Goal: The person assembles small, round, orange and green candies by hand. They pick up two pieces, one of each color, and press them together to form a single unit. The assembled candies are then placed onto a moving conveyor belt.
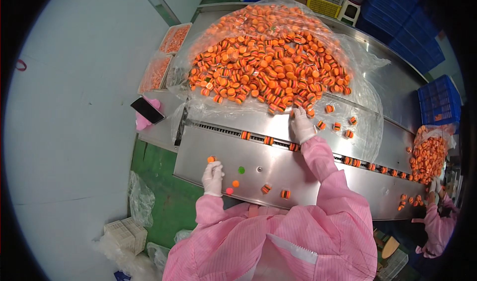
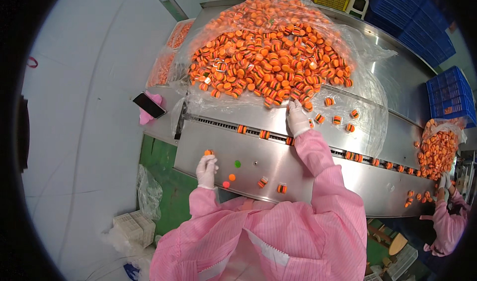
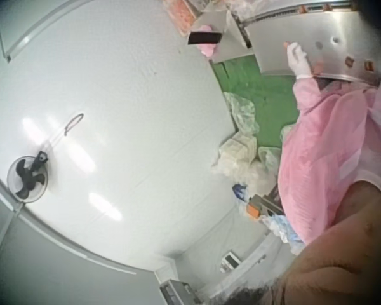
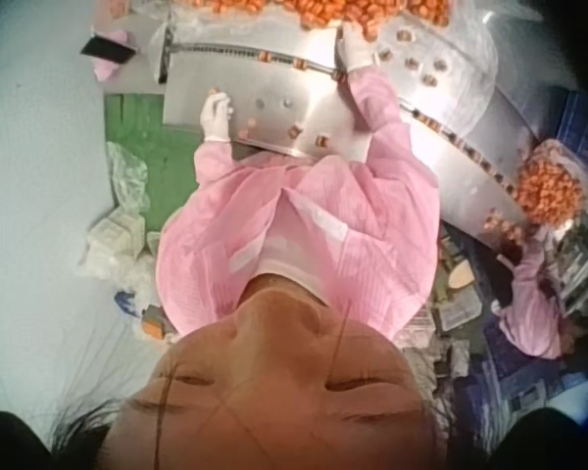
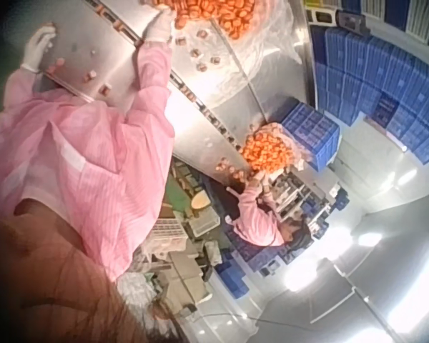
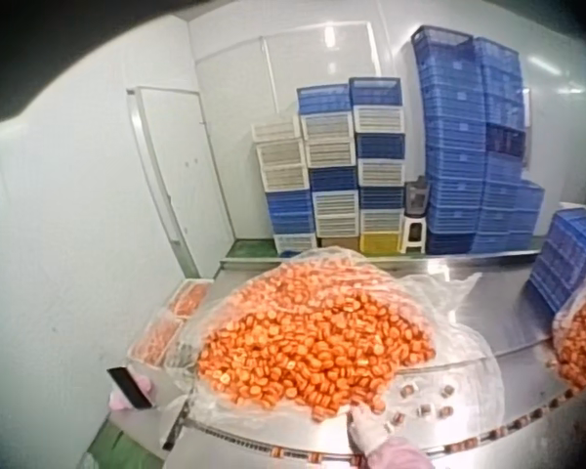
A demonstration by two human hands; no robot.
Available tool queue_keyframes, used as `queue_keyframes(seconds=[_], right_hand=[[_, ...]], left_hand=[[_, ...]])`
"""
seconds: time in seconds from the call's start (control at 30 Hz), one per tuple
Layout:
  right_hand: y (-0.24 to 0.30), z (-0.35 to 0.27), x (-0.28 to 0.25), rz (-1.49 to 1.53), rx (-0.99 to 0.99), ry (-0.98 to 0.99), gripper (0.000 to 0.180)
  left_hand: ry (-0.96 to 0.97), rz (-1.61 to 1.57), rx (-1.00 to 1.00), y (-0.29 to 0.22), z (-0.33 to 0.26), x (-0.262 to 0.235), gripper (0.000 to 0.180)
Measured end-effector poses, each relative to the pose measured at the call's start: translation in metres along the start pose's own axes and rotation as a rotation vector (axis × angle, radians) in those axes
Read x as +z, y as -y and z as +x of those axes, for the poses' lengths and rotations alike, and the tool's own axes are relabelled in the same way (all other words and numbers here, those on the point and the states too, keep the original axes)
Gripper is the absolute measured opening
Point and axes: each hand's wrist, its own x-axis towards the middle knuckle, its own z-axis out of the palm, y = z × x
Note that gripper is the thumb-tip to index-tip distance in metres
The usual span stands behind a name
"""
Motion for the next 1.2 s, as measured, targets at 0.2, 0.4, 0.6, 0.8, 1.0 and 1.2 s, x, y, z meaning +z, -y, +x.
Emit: queue_keyframes(seconds=[0.2,0.4,0.6,0.8,1.0,1.2], right_hand=[[0.087,-0.048,-0.016,1.898,1.002,0.227,0.028],[0.133,-0.061,-0.033,2.237,0.794,0.466,0.024],[0.128,-0.074,-0.027,1.838,0.72,0.49,0.028],[0.143,-0.103,-0.004,1.593,0.529,0.238,0.031],[0.196,-0.139,0.038,1.225,0.752,0.133,0.027],[0.226,-0.149,0.056,0.638,0.741,0.301,0.029]], left_hand=[[0.011,0.036,-0.018,0.012,-0.019,-0.008,0.015],[0.148,0.087,0.098,0.0,-0.017,0.003,0.016],[0.1,0.162,0.151,0.018,0.034,-0.059,0.018],[0.245,0.542,0.382,0.027,0.102,-0.082,0.026],[0.77,0.801,0.242,-0.016,0.124,-0.068,0.04],[0.932,1.011,0.621,0.016,0.124,-0.069,0.039]])
